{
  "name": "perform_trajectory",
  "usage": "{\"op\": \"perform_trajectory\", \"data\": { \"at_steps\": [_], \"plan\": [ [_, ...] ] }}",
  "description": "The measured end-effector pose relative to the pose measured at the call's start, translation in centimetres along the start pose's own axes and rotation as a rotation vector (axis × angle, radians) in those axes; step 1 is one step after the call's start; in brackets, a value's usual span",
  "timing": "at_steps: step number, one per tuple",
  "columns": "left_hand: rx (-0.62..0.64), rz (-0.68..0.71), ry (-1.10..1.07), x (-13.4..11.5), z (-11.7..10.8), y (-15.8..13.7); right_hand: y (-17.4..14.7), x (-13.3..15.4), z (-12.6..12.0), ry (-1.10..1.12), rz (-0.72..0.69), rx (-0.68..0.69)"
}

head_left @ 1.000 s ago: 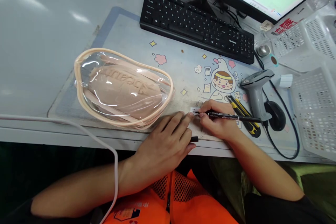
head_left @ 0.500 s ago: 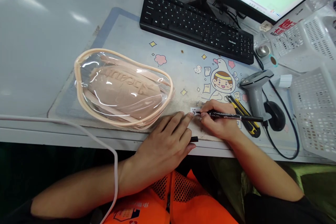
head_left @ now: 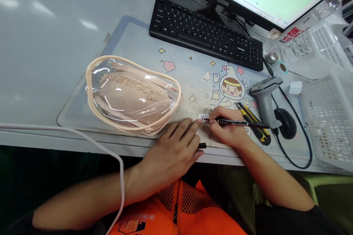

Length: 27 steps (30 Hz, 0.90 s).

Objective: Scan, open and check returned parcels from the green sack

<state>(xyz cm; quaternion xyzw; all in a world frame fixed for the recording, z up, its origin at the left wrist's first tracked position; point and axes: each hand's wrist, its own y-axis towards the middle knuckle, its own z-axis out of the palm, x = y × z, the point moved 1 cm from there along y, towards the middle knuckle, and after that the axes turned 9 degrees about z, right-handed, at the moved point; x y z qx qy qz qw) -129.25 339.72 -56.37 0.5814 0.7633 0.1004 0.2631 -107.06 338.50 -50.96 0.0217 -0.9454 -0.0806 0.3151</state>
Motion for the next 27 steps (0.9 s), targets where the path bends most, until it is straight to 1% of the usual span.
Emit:
{"op": "perform_trajectory", "data": {
  "at_steps": [2, 5, 7, 10, 13, 15, 18, 21, 24, 27],
  "plan": [
    [-0.004, -0.003, 0.0, 0.0, 0.1, 0.0, 0.1, -0.3, -0.1, 0.104, 0.06, -0.005],
    [-0.018, 0.011, 0.008, 0.0, 0.2, -0.1, 0.3, -1.0, -0.4, 0.325, 0.19, -0.006],
    [-0.034, 0.022, 0.03, 0.0, 0.3, -0.1, 0.4, -1.3, -0.8, 0.447, 0.245, 0.012],
    [-0.06, 0.035, 0.062, -0.1, 0.2, -0.1, 0.3, -0.9, -1.8, 0.609, 0.238, 0.134],
    [-0.117, 0.054, 0.057, -0.2, 0.0, -0.2, -0.7, 0.8, -2.8, 0.802, 0.174, 0.295],
    [-0.172, 0.079, 0.035, -0.3, -0.2, -0.4, -1.7, 2.3, -3.1, 0.876, 0.135, 0.352],
    [-0.231, 0.119, -0.002, -0.3, -0.4, -0.7, -3.2, 4.0, -3.2, 0.883, 0.109, 0.387],
    [-0.271, 0.153, -0.022, -0.3, -0.5, -0.9, -4.3, 4.8, -3.2, 0.834, 0.125, 0.386],
    [-0.304, 0.195, -0.037, -0.2, -0.5, -0.9, -5.1, 5.1, -2.9, 0.741, 0.137, 0.369],
    [-0.339, 0.239, -0.024, -0.1, -0.1, -1.0, -5.8, 5.3, -1.8, 0.604, 0.137, 0.346]
  ]
}}
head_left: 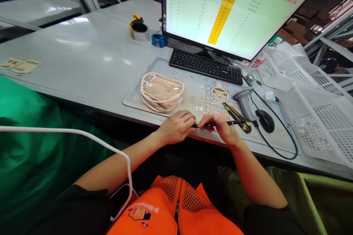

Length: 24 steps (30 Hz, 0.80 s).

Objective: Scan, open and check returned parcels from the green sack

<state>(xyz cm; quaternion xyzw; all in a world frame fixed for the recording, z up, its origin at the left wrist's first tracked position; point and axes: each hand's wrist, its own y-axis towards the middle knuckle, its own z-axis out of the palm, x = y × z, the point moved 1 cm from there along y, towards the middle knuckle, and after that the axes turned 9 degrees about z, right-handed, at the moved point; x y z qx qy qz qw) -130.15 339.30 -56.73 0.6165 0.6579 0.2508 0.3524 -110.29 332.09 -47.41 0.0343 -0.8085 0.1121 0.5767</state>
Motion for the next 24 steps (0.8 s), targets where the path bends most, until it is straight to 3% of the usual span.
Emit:
{"op": "perform_trajectory", "data": {
  "at_steps": [5, 9, 12, 15, 18, 21, 24],
  "plan": [
    [-0.113, 0.034, 0.015, 0.0, 0.5, -1.3, 0.2, -1.0, 3.7, -0.273, -0.052, -0.104],
    [-0.132, -0.012, 0.005, -0.9, -0.3, -0.8, 1.0, -1.0, 5.4, -0.283, -0.162, -0.088],
    [-0.053, -0.157, 0.017, -1.5, -1.9, 0.6, 2.8, -0.7, 3.2, -0.226, -0.109, -0.228],
    [-0.019, -0.213, 0.033, -1.2, -4.6, 1.5, 5.5, -0.4, -1.6, -0.227, 0.101, -0.516],
    [-0.097, -0.245, 0.071, 0.4, -8.2, 1.1, 7.2, 0.1, -5.8, -0.629, 0.36, -0.714],
    [-0.175, -0.363, 0.141, 3.2, -11.6, -0.3, 7.0, 0.2, -6.7, -0.987, 0.473, -0.696],
    [-0.087, -0.428, 0.124, 6.4, -13.5, -2.2, 5.8, -0.4, -4.7, -1.019, 0.283, -0.485]
  ]
}}
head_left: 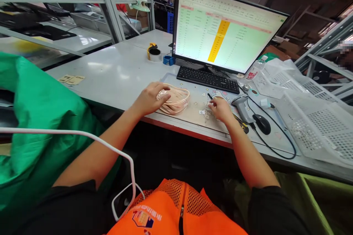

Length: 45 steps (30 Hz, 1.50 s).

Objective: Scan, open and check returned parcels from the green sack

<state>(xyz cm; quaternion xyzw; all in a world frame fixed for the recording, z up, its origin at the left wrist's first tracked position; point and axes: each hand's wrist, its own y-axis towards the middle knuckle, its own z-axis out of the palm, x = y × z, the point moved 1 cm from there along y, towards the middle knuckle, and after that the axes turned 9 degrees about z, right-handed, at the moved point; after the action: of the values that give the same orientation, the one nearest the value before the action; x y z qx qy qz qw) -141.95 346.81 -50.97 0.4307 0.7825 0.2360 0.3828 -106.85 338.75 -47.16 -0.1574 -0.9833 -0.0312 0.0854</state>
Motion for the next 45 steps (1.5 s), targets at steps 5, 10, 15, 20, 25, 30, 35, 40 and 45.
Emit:
{"op": "perform_trajectory", "data": {
  "at_steps": [5, 10, 15, 20, 25, 30, 35, 40, 45],
  "plan": [
    [0.225, -0.098, -0.094, 4.8, 0.6, -0.7, -2.3, 1.1, 2.3, 0.055, -0.149, 0.13],
    [0.277, -0.2, -0.173, 6.3, 1.5, -0.8, -1.7, 1.3, 2.5, 0.169, -0.024, 0.124],
    [0.316, -0.271, -0.297, 7.2, 1.8, -0.4, -0.8, 1.1, 2.1, 0.275, 0.045, 0.219],
    [0.294, -0.281, -0.318, 7.4, 2.5, -0.3, -1.2, 2.3, 2.1, 0.477, 0.022, 0.308],
    [0.26, -0.261, -0.304, 6.2, 3.4, -0.6, -1.6, 6.3, 4.3, 0.903, -0.068, 0.225],
    [0.2, -0.211, -0.264, 4.8, 3.9, -1.4, -1.3, 8.5, 6.8, 0.966, 0.048, 0.198],
    [0.16, -0.177, -0.236, 4.7, 4.0, -1.7, -0.8, 6.8, 6.5, 0.97, 0.119, 0.168],
    [0.102, -0.156, -0.239, 4.5, 4.2, -1.6, -0.8, 6.9, 5.8, 1.068, 0.07, 0.224],
    [0.074, -0.16, -0.268, 3.3, 4.7, -2.1, -1.3, 9.5, 5.9, 1.233, -0.006, 0.293]
  ]
}}
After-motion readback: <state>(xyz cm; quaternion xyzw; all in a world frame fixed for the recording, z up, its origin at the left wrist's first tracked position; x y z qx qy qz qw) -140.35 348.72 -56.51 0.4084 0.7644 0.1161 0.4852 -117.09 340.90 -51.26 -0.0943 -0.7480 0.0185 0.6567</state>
